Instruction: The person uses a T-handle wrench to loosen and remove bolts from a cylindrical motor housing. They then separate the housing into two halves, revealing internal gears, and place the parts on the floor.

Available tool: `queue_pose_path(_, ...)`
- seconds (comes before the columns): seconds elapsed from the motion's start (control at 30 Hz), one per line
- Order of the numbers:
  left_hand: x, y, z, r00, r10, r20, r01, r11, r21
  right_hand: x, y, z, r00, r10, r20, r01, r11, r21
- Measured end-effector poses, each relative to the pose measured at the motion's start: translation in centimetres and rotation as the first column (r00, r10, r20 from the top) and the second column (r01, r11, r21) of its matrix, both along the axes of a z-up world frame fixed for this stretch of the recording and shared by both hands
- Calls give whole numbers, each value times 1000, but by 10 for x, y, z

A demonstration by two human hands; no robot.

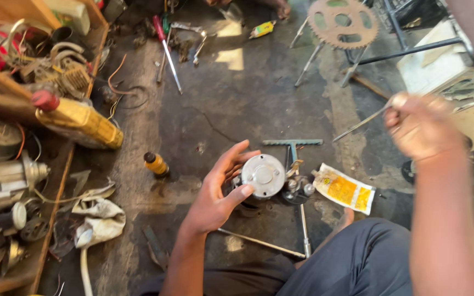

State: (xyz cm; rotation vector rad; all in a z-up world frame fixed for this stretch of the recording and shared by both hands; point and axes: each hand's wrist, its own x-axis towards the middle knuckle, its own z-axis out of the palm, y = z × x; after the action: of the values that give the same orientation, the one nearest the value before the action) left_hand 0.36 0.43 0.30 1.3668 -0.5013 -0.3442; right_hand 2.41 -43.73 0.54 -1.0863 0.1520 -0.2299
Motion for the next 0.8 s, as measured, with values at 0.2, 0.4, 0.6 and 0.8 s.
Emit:
queue_pose_path(0.2,-3,-1,-4,1000,12,-4,-12,1000,11,4,-27,-115,966,12,-259,95,913,396)
queue_pose_path(0.4,-2,-3,0,999,17,-38,-16,1000,24,30,-27,-143,936,-6,-352,203,824,529)
queue_pose_path(0.6,-2,-5,1,997,39,-60,-35,998,60,15,-51,-143,965,-84,-250,225,757,613)
queue_pose_path(0.8,-4,-6,-3,999,37,-28,-36,999,31,16,-44,-143,987,-51,-151,135,771,623)
